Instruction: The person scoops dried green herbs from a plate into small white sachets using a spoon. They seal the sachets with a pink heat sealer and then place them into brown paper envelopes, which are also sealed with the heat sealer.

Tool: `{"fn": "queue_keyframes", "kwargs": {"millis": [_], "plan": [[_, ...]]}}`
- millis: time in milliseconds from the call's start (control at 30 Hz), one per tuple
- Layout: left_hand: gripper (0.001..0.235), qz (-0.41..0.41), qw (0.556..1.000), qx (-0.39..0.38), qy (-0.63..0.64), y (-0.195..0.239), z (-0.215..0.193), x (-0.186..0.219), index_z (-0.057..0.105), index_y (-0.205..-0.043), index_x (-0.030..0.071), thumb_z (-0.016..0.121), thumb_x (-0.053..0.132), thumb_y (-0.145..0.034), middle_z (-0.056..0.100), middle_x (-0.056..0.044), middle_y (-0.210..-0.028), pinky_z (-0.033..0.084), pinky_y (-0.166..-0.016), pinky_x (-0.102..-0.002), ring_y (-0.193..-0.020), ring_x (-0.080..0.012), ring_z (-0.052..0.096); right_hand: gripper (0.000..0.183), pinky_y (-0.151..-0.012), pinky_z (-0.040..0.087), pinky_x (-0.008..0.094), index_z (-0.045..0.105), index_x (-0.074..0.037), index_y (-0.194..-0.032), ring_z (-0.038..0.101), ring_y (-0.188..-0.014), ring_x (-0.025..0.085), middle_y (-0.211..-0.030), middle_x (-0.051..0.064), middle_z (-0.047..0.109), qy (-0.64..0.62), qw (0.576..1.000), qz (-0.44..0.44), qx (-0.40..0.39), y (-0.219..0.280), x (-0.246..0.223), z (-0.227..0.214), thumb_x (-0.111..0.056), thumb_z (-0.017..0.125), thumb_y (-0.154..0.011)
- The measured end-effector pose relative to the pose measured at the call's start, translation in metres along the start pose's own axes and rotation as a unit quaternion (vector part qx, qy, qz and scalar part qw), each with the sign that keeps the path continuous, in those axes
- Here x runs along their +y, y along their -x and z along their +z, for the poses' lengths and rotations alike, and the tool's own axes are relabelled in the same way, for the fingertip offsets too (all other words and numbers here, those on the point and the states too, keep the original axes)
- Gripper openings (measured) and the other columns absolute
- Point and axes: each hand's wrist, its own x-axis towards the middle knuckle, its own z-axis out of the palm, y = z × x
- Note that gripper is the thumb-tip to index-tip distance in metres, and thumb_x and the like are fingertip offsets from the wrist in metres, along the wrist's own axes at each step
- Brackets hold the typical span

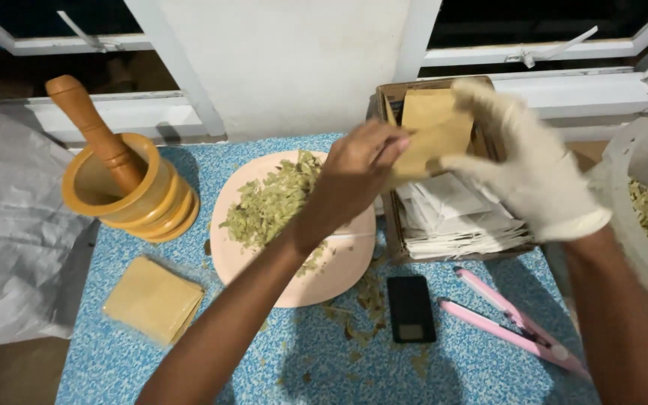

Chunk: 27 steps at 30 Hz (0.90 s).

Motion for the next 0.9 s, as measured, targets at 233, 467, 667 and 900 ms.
{"fn": "queue_keyframes", "kwargs": {"millis": [233,467,667,900], "plan": [[0.036,0.095,0.984,-0.002,-0.152,-0.090,0.038,-0.018,0.072,-0.130,0.008,0.046,0.028,-0.115,0.072,-0.009,-0.122,0.048,-0.111,-0.052,-0.121,-0.0295,0.066,0.053,-0.095,0.058,0.058,0.071,-0.017,-0.150,0.065,-0.110,0.040,-0.128,0.025,0.066,0.288,0.955,0.072,-0.008,-0.059,0.036,-0.030,-0.031,0.080,-0.100],[0.022,0.132,0.969,0.026,-0.206,-0.134,0.069,-0.056,0.079,-0.102,0.010,0.064,0.026,-0.107,0.080,-0.006,-0.100,0.055,-0.094,-0.050,-0.104,-0.0294,0.075,0.022,-0.081,0.058,0.046,0.086,-0.009,-0.116,0.073,-0.084,0.029,-0.096,0.016,0.082,0.303,0.951,0.059,-0.008,-0.117,0.153,-0.032,-0.029,0.083,-0.108],[0.012,0.091,0.972,0.014,-0.218,-0.135,0.074,-0.090,0.076,-0.100,0.010,0.070,0.019,-0.104,0.072,-0.005,-0.093,0.054,-0.092,-0.052,-0.097,-0.0309,0.073,0.025,-0.098,0.057,0.047,0.085,-0.020,-0.122,0.071,-0.107,0.029,-0.111,0.008,0.083,0.236,0.965,0.112,-0.010,-0.136,0.228,-0.016,-0.026,0.086,-0.097],[0.004,0.105,0.960,0.032,-0.258,-0.140,0.097,-0.124,0.080,-0.097,0.014,0.079,0.011,-0.095,0.071,-0.004,-0.077,0.058,-0.081,-0.051,-0.084,-0.0313,0.076,0.034,-0.103,0.064,0.057,0.084,-0.036,-0.134,0.073,-0.125,0.043,-0.127,0.015,0.082,0.389,0.915,0.109,-0.002,-0.146,0.252,-0.004,-0.032,0.079,-0.100]]}}
